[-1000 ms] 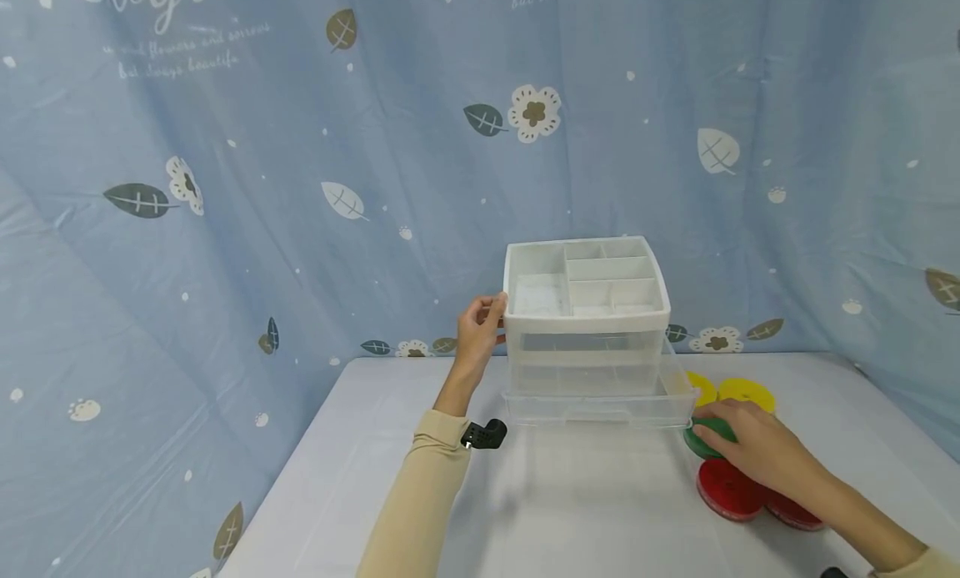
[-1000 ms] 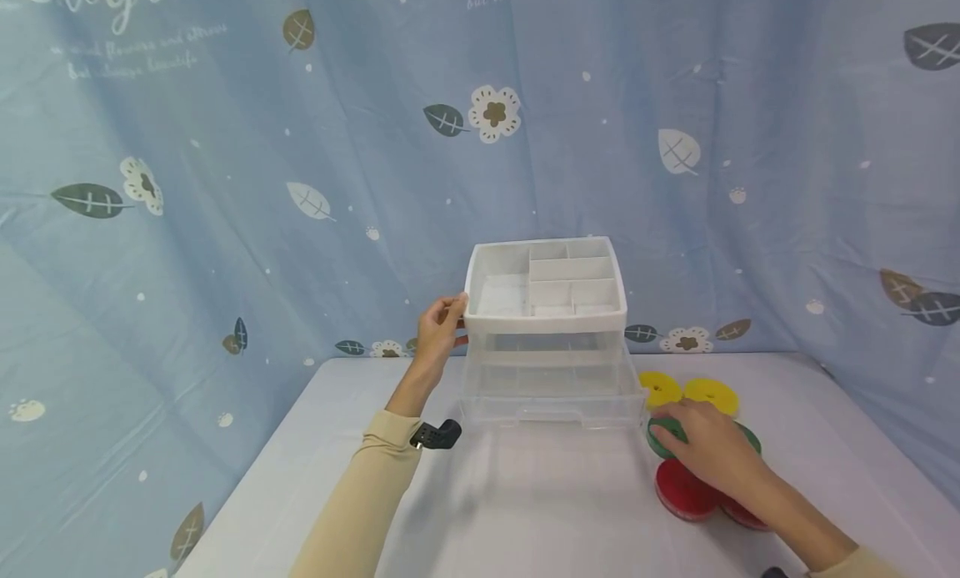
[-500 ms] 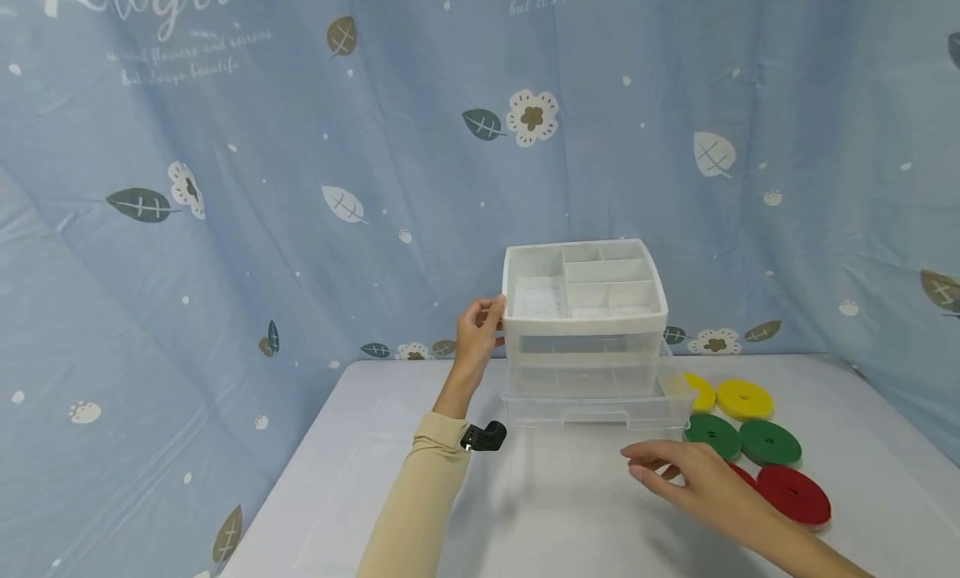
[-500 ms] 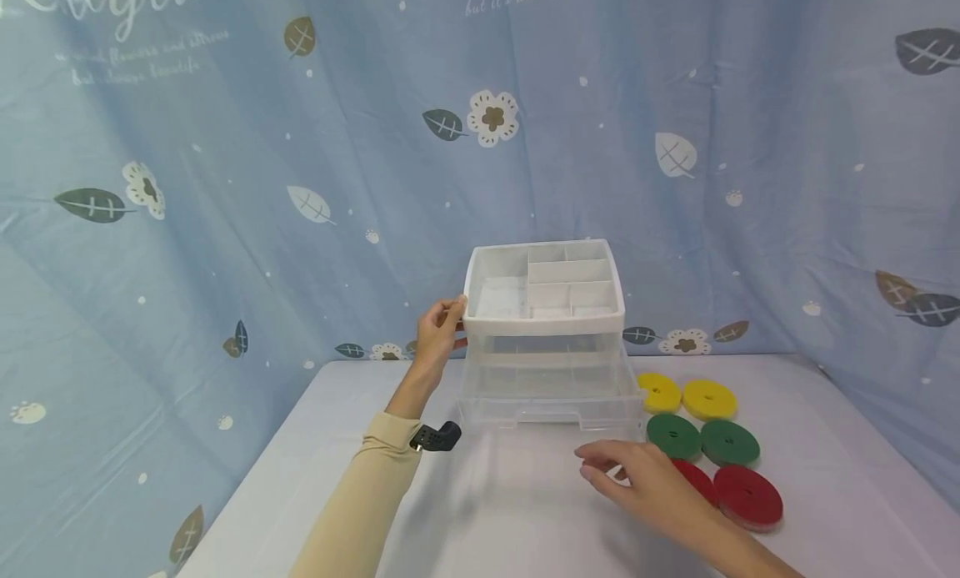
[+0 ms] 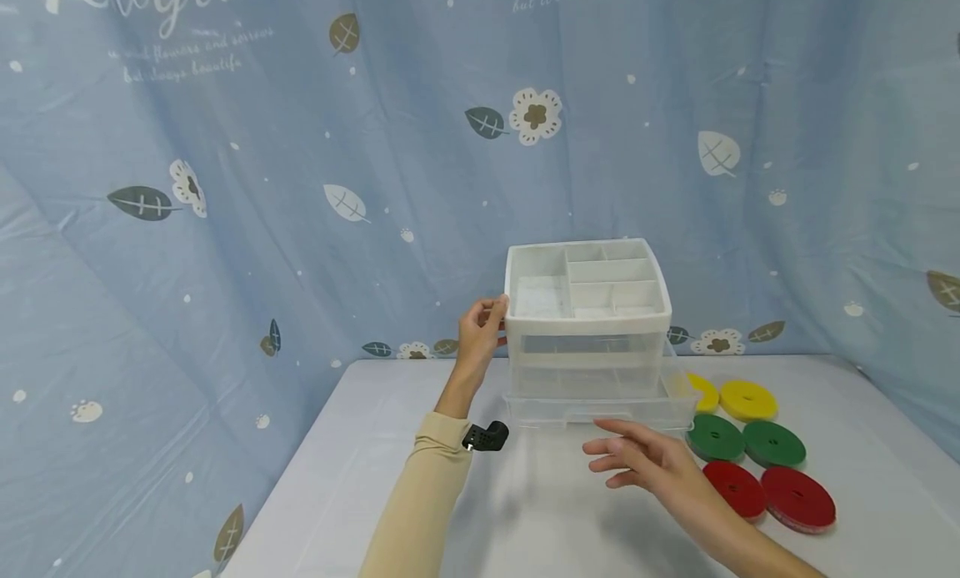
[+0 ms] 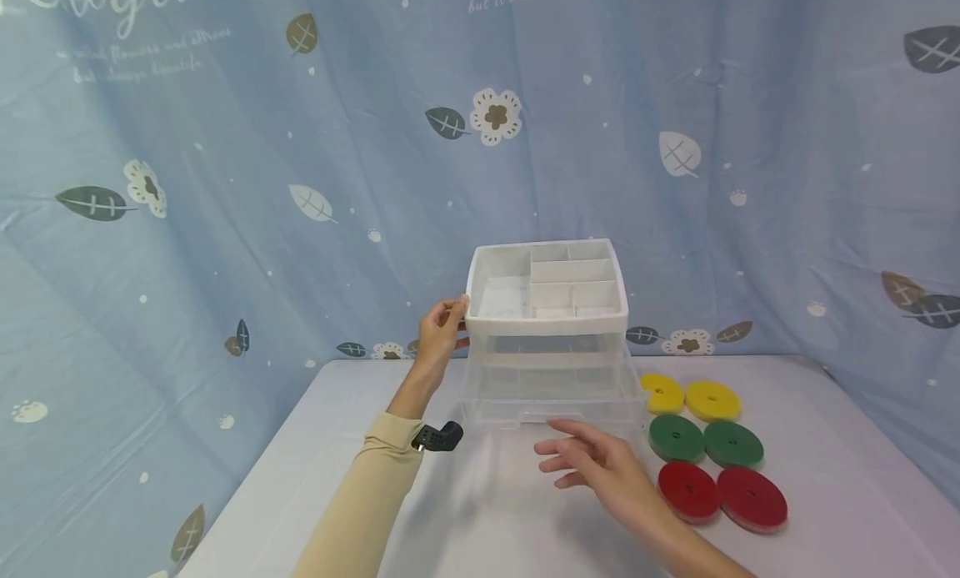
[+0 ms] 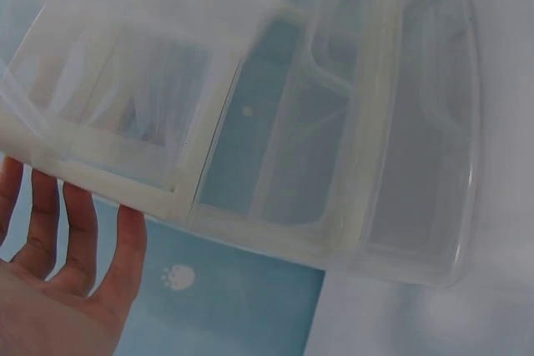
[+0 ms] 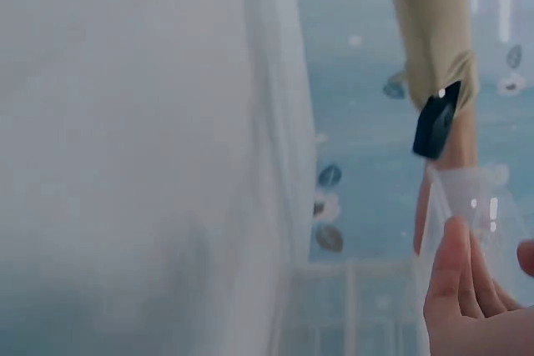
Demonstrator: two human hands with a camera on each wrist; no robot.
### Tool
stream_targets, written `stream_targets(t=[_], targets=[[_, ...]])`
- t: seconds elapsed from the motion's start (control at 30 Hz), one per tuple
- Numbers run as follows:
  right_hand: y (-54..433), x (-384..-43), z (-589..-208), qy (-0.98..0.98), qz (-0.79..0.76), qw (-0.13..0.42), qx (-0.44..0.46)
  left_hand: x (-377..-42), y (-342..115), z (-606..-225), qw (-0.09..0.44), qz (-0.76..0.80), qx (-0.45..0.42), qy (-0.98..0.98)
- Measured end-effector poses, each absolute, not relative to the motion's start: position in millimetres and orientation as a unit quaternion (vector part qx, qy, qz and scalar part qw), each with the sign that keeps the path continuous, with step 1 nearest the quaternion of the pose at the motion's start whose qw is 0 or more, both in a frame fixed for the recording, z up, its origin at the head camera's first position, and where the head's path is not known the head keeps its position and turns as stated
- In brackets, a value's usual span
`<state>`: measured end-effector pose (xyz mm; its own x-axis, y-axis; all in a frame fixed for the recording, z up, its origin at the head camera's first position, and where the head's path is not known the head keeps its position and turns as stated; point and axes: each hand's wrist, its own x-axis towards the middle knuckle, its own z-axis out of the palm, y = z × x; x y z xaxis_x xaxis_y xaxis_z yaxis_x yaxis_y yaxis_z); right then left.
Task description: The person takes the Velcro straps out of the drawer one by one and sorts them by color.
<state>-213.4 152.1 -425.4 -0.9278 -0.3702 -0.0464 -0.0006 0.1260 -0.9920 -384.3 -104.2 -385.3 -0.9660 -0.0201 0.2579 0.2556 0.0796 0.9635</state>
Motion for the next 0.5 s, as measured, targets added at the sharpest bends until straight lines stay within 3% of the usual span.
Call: stream_targets(t=[0.23, 0.5], targets=[[149.5, -214.0, -417.8, 0.611, -0.759, 0.219, -0.048, -387.7, -100.2, -389.4, 0.118, -0.674, -0.083, -0.724], [149.9, -214.1, -420.5, 0.533, -0.806, 0.247, -0.072, -386.6, -102.4, -390.6, 0.126, -0.672, -0.08, -0.726]])
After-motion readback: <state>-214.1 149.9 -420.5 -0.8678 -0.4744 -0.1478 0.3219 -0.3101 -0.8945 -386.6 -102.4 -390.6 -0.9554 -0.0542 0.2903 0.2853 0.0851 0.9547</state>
